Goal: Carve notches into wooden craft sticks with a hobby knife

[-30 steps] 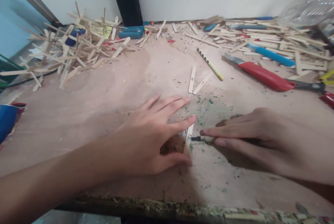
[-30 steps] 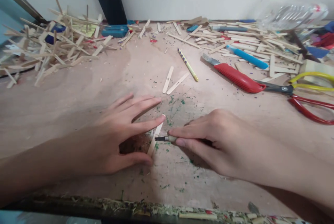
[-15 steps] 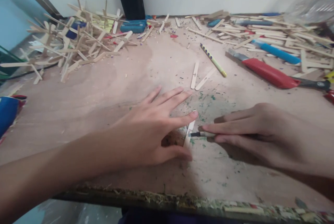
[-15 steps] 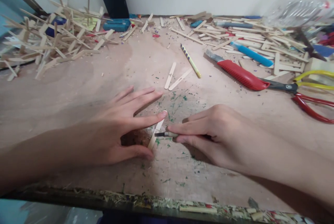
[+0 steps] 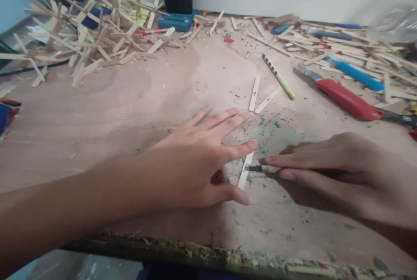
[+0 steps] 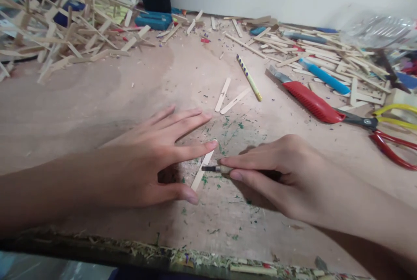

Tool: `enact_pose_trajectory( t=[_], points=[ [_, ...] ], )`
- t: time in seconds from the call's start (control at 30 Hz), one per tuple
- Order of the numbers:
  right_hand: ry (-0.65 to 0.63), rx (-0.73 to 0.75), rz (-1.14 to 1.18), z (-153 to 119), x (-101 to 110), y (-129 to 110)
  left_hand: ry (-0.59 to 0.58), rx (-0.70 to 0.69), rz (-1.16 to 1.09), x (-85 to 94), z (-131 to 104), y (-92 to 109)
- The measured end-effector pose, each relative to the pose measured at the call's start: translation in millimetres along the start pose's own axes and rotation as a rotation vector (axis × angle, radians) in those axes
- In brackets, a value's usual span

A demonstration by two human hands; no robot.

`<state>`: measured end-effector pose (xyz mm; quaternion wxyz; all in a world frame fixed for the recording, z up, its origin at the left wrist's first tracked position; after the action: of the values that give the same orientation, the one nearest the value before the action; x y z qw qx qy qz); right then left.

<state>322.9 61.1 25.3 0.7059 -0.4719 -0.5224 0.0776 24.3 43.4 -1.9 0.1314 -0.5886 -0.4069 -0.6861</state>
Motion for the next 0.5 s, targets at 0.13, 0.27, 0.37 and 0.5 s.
enact_pose_trajectory(
  t=[0.13, 0.27, 0.37, 0.5],
  points=[
    [0.026, 0.033, -0.007, -2, -1, 5, -0.014, 0.021, -0.026, 1.8, 3, 1],
    [0.032, 0.101, -0.021, -2, 2, 11, -0.038, 0.045, -0.033, 2.9, 5, 3],
    [0.044, 0.131, -0.022, 0, 3, 12, -0.028, 0.048, -0.051, 3.5, 5, 3],
    [0.002, 0.121, -0.054, 5, 4, 5, -0.025, 0.065, -0.056, 3.5, 4, 3]
  ],
)
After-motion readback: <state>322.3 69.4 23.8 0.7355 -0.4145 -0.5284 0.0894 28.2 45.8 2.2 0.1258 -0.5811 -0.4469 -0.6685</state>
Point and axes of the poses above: each hand's wrist, its own z-axis towards the middle knuckle, its own x-axis out of the back of the hand, y = z × x, the point moved 1 cm from there along z, towards the middle knuckle, and after that the axes turned 5 degrees about x, right-handed, at the moved point
